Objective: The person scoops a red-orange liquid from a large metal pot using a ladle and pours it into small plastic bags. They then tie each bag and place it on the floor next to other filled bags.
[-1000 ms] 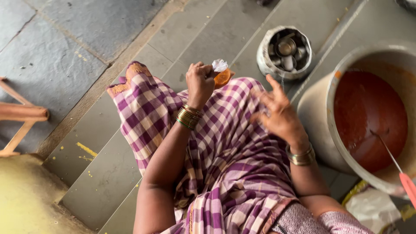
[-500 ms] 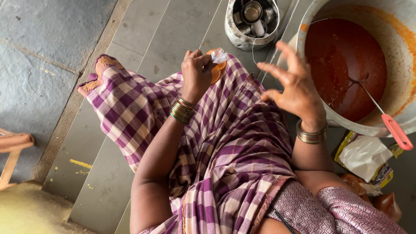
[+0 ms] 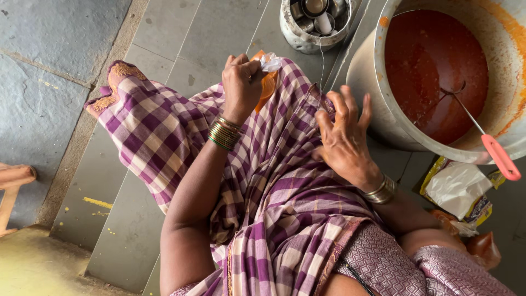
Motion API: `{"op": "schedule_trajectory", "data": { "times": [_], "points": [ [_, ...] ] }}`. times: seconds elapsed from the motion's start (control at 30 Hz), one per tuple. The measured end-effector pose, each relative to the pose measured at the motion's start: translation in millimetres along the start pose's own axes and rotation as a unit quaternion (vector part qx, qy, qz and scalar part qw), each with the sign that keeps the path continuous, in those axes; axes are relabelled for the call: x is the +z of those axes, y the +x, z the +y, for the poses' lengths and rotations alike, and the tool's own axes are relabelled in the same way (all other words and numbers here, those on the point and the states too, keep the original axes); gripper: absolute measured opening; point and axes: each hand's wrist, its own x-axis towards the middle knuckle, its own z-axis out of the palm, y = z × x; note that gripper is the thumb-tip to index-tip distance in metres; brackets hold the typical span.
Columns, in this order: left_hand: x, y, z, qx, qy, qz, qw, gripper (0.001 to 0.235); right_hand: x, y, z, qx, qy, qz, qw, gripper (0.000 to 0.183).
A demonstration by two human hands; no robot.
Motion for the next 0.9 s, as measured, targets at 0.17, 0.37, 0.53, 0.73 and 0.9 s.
{"op": "schedule_trajectory", "data": {
  "times": [0.17, 0.37, 0.53, 0.73, 0.9],
  "points": [
    [1.1, -2.9, -0.6, 0.008, -0.014, 0.002, 1.000, 0.012, -2.4, -27.3, 16.6, 0.136, 0.070, -0.083, 0.985, 0.113],
    [1.5, -3.5, 14.5, 0.025, -0.014, -0.044, 0.999, 0.018, -25.0, -49.2, 23.0, 0.180, 0.140, 0.011, 0.974, 0.060],
    [3.4, -10.7, 67.3, 0.073, -0.071, -0.102, 0.990, 0.007, -38.6, -24.0, 9.9, 0.084, 0.253, 0.150, 0.952, 0.069],
    [3.9, -23.5, 152.2, 0.166, -0.131, -0.187, 0.959, 0.019, -56.3, -20.7, 14.4, 0.041, 0.251, 0.236, 0.938, 0.047],
    [20.5, -35.2, 201.7, 0.214, -0.167, -0.249, 0.930, 0.030, -75.3, -67.5, 34.7, 0.090, 0.274, 0.251, 0.924, 0.023]
  ]
}}
